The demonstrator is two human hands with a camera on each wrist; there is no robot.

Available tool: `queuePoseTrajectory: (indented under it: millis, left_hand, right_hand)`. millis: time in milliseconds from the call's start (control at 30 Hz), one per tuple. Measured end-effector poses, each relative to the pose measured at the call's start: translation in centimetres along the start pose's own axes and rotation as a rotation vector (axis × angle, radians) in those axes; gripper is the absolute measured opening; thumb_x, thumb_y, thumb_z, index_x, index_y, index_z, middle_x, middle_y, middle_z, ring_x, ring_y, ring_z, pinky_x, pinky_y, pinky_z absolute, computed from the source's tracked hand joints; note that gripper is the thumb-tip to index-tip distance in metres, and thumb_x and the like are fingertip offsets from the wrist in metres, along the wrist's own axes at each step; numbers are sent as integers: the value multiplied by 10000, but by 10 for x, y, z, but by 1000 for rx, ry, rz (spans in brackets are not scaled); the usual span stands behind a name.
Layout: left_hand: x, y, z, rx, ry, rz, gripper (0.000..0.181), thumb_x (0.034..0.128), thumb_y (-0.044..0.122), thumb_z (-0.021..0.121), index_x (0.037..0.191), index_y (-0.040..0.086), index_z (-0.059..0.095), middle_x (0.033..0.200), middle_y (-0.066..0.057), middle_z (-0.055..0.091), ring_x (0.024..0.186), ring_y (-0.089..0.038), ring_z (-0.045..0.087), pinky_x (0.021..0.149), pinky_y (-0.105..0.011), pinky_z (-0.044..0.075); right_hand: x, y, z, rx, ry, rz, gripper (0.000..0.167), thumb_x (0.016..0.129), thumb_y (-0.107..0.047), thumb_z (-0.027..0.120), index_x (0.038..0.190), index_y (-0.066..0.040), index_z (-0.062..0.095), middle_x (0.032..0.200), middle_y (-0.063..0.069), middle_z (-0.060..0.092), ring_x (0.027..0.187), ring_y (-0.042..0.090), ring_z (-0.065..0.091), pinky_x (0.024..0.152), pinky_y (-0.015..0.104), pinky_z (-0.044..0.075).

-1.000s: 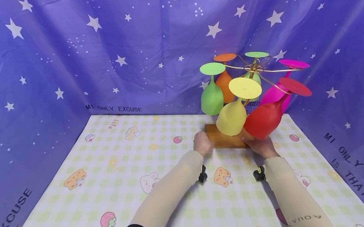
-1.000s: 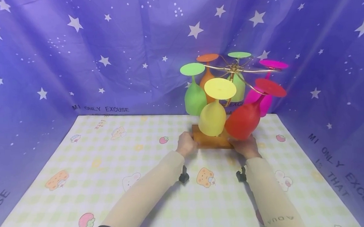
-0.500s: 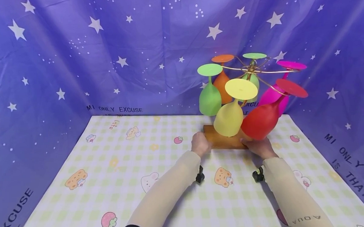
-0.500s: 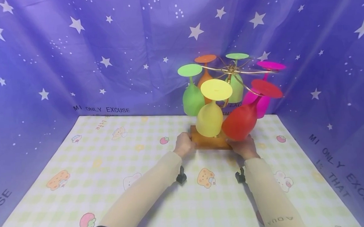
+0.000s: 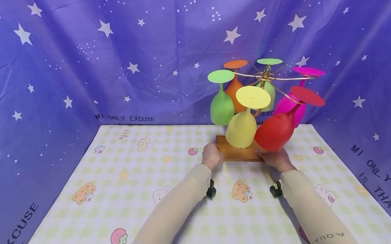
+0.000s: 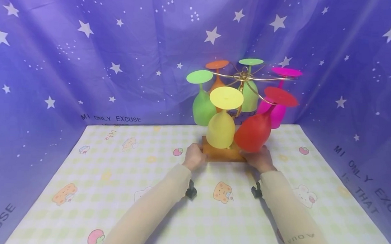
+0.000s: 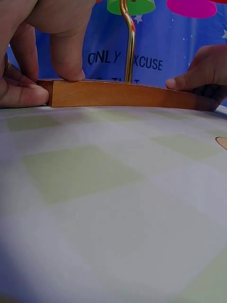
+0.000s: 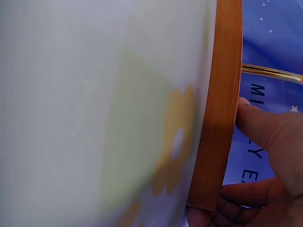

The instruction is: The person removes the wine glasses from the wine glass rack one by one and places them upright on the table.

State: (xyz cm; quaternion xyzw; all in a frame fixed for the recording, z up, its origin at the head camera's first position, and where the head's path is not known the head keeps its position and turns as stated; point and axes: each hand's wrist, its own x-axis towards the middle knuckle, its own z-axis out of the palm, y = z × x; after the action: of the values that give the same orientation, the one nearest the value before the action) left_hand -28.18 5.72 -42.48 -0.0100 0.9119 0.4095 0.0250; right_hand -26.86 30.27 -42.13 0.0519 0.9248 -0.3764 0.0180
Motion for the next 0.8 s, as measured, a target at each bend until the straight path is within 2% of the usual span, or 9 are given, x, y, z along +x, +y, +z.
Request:
queuePoseTrajectory:
  millis: [300, 500, 800]
  left_hand:
    - [-3, -4, -8, 2, 7, 28, 221, 747, 98, 767, 919, -26, 705, 951, -125, 669, 859, -231, 613, 746, -338, 529]
    - [-4, -9, -14, -9, 3, 40, 222, 753, 93, 766, 918, -41, 704, 924, -137, 678, 833, -226, 606, 723, -325, 526]
    - [-3, -17, -18, -8, 26, 53, 259, 759, 85, 757, 974, -50, 707, 944, -146, 689, 877, -244, 625, 756, -335, 527]
  right_hand:
    - [-2, -6, 5, 6, -2, 8, 711, 868, -367, 668, 1357, 27, 334, 1296, 220, 433, 1147, 384, 420, 989, 575, 338]
    - [0, -10, 9, 24, 8, 12, 710, 859, -362, 680, 1357, 17, 345, 1298, 216, 445, 1152, 380, 429, 993, 573, 343]
    - [2, -16, 16, 37, -3, 18, 641, 857, -309, 685, 1333, -7, 382, 1281, 195, 462, 1134, 366, 433, 989, 566, 334]
